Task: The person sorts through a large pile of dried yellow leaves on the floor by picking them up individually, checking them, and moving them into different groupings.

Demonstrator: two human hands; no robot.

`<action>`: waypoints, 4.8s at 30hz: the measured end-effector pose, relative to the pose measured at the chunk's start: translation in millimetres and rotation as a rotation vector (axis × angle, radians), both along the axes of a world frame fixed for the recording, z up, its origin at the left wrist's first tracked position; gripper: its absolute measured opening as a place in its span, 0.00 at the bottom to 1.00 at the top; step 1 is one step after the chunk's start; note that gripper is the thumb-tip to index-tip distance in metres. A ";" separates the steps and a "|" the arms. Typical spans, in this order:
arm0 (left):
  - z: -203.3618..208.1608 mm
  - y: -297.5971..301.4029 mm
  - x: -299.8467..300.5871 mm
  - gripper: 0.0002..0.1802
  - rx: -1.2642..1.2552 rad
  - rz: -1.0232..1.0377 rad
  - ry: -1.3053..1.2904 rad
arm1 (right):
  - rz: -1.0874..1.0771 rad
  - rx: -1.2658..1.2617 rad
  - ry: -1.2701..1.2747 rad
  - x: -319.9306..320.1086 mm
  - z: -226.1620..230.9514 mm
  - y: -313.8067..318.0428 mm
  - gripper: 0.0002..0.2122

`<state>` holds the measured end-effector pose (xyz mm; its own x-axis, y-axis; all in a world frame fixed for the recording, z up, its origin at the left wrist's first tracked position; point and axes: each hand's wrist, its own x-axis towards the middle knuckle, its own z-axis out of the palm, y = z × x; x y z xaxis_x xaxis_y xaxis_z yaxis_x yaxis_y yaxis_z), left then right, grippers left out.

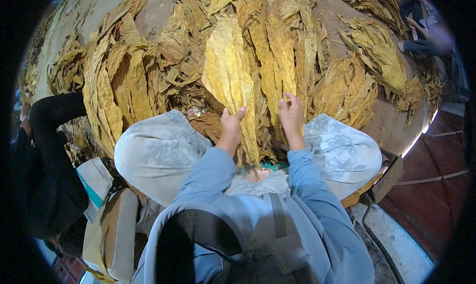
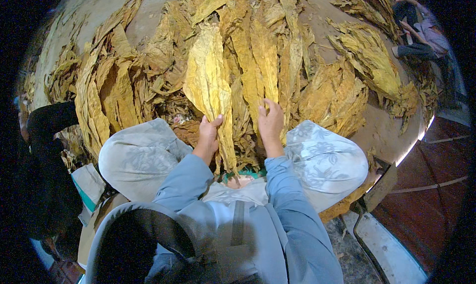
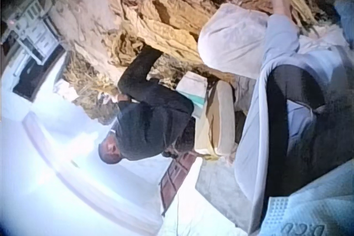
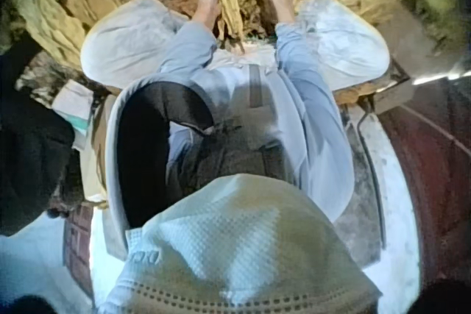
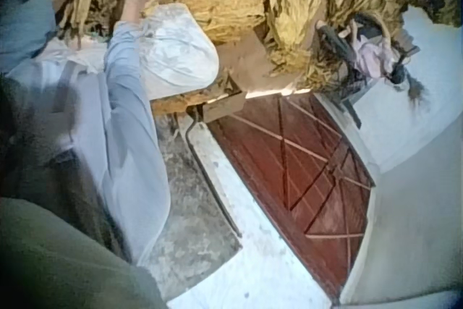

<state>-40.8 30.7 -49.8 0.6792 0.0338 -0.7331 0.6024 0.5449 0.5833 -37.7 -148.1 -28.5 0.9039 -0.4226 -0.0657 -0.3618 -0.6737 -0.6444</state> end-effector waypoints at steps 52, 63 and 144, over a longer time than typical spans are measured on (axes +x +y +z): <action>23.5 -15.7 11.6 0.22 -0.274 -0.149 0.015 | -0.351 1.108 -0.255 -22.9 64.6 -37.4 0.18; 42.7 -36.2 9.1 0.23 -0.431 -0.130 -0.003 | -0.277 0.796 -0.166 -21.0 69.5 -2.2 0.15; 113.7 57.8 -14.5 0.21 -0.134 0.014 -0.119 | 0.019 0.270 0.047 -7.8 -88.6 46.2 0.25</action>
<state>-55.2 88.5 63.9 0.7616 -0.0483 -0.6463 0.5252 0.6303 0.5717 -45.6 -101.9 -117.1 0.9046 -0.3673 -0.2162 -0.3849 -0.4865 -0.7843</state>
